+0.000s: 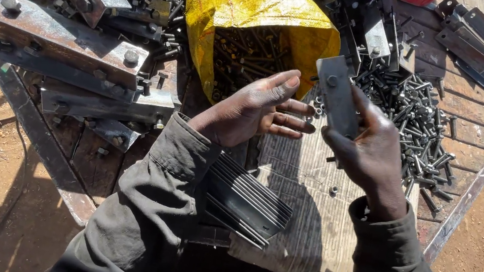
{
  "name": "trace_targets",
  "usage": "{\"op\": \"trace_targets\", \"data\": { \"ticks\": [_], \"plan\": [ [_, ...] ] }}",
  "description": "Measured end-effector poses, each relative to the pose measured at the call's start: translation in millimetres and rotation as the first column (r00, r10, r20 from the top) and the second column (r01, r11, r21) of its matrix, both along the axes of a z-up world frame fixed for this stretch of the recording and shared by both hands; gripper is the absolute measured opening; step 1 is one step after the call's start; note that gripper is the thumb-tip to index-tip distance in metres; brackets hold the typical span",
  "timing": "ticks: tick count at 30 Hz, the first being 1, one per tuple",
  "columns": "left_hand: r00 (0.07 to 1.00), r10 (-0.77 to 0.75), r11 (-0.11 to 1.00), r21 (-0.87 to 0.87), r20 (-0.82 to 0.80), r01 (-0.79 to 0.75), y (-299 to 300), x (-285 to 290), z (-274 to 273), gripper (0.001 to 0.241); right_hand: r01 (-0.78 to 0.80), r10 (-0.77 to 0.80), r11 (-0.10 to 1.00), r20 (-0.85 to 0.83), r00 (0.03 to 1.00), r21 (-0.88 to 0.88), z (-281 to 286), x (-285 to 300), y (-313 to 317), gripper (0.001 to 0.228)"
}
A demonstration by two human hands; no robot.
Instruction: Assembling metal plates by inserting bolts into pre-drilled holes.
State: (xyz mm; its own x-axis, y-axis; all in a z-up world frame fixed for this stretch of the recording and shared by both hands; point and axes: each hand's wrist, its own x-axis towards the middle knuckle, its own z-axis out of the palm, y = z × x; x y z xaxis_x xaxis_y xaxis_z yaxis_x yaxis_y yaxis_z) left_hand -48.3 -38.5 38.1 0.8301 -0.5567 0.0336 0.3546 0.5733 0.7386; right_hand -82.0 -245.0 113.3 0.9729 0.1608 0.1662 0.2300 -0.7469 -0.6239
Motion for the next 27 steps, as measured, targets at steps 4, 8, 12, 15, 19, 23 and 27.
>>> {"op": "trace_targets", "data": {
  "ticks": [4,8,12,15,19,23,27],
  "plan": [
    [0.998,0.01,0.999,0.051,-0.069,-0.006,2,0,12,0.086,-0.053,0.055,0.997,-0.022,0.998,0.049,28,37,-48,0.08],
    [0.999,-0.013,0.997,0.081,-0.034,0.016,1,0,10,0.066,-0.062,0.107,0.967,0.172,0.979,-0.246,29,103,-74,0.055],
    [0.999,0.007,0.983,0.181,-0.054,0.003,2,5,0,0.057,-0.033,0.073,0.959,0.134,0.988,-0.281,5,178,-69,0.021],
    [0.986,0.12,0.968,0.235,-0.113,-0.09,-1,13,-10,0.05,0.006,0.052,0.96,0.198,0.979,-0.279,-34,223,-72,0.019],
    [0.899,0.438,0.817,0.41,0.017,-0.405,14,26,-19,0.031,0.087,0.067,0.887,0.314,0.947,-0.453,-75,247,-81,0.031],
    [0.669,0.614,0.123,0.786,0.419,-0.606,33,36,-25,0.019,0.087,0.051,0.875,0.269,0.962,-0.477,-66,238,-71,0.025],
    [0.776,0.496,0.081,0.87,0.388,-0.487,33,27,-14,0.038,0.06,0.131,0.797,0.268,0.954,-0.601,-75,240,-83,0.047]
  ]
}}
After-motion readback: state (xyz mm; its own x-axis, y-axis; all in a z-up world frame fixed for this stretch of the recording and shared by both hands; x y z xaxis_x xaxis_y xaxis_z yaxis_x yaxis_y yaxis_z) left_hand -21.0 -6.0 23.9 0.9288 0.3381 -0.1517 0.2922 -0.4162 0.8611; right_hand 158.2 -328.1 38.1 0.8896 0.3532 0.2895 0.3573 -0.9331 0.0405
